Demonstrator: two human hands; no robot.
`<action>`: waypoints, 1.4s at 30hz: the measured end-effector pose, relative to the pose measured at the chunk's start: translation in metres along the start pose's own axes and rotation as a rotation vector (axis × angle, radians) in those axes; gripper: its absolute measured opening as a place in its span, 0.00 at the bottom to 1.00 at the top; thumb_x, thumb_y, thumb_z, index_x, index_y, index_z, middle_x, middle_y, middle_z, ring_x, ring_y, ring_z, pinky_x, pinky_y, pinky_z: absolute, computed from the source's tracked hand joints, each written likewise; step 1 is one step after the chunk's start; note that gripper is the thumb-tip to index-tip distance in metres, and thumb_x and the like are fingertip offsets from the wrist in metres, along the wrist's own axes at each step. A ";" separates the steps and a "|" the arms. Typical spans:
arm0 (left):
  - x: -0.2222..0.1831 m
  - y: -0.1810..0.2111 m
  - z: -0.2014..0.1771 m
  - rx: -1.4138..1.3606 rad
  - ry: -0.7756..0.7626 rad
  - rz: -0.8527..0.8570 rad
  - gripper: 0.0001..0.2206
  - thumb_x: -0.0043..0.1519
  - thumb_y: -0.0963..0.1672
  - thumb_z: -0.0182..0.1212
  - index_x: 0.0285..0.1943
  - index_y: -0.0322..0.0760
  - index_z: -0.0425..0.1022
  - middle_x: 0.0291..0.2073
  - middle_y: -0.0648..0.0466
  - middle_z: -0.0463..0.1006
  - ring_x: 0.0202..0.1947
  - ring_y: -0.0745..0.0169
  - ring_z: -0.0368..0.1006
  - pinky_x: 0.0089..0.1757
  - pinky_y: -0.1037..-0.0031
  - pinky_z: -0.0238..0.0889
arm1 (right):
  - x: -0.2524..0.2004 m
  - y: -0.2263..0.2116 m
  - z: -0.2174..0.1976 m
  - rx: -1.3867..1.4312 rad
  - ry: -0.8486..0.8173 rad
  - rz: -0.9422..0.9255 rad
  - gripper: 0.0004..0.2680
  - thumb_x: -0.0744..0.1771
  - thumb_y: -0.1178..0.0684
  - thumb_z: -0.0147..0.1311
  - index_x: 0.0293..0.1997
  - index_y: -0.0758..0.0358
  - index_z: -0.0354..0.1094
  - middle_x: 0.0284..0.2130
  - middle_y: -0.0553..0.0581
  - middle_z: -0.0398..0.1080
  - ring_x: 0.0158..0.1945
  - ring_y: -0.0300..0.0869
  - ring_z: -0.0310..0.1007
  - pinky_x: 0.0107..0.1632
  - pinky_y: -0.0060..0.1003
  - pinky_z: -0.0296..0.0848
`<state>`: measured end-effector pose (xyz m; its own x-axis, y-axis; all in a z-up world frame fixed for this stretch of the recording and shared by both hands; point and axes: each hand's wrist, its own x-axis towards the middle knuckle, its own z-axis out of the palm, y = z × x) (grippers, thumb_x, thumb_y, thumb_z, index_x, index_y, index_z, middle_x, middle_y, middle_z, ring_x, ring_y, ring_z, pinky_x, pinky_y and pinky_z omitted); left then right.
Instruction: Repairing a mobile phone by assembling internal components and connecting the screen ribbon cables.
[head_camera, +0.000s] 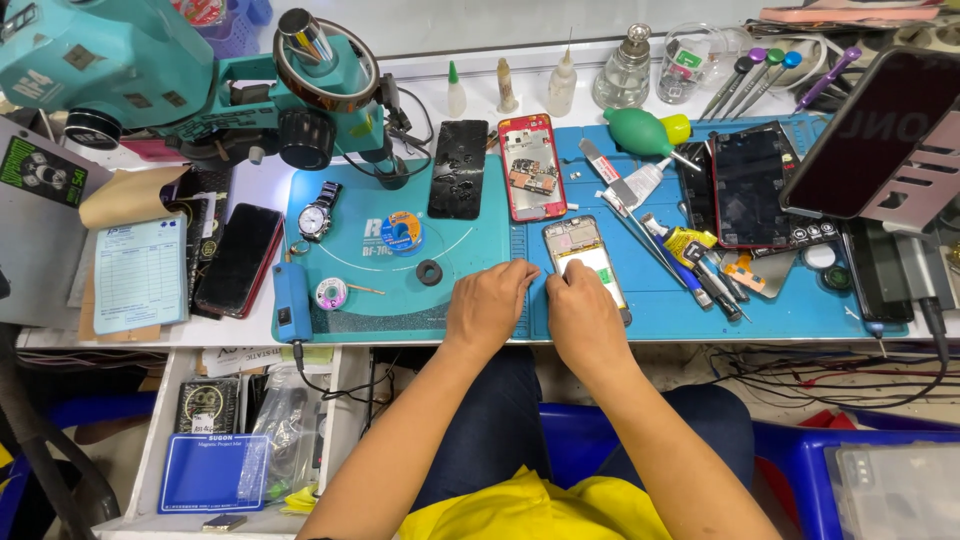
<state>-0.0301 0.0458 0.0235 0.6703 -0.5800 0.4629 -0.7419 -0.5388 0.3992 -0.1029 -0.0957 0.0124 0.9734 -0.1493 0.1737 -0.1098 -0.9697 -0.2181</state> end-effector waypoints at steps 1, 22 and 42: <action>0.001 0.003 -0.004 0.001 0.001 -0.006 0.06 0.68 0.44 0.57 0.41 0.42 0.77 0.19 0.57 0.74 0.20 0.57 0.77 0.26 0.71 0.70 | 0.000 -0.001 -0.001 -0.003 -0.008 0.005 0.07 0.65 0.63 0.62 0.45 0.66 0.78 0.33 0.61 0.72 0.35 0.41 0.73 0.40 0.32 0.75; 0.005 0.013 -0.016 0.095 0.278 -0.079 0.14 0.70 0.50 0.52 0.54 0.44 0.80 0.70 0.42 0.60 0.77 0.28 0.38 0.61 0.27 0.31 | -0.040 0.079 -0.040 -0.083 0.320 0.104 0.04 0.66 0.64 0.60 0.42 0.67 0.78 0.33 0.58 0.69 0.35 0.50 0.79 0.36 0.38 0.79; -0.069 0.120 -0.039 -0.764 0.175 -0.290 0.28 0.66 0.45 0.57 0.75 0.43 0.54 0.79 0.39 0.44 0.79 0.39 0.45 0.68 0.48 0.48 | -0.021 0.022 -0.049 -0.085 0.016 0.259 0.22 0.64 0.32 0.57 0.48 0.65 0.62 0.31 0.65 0.71 0.37 0.60 0.71 0.31 0.52 0.71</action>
<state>-0.1660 0.0447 0.0701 0.8710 -0.3447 0.3501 -0.3905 -0.0533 0.9191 -0.1361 -0.1229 0.0508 0.9073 -0.3972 0.1380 -0.3722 -0.9114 -0.1758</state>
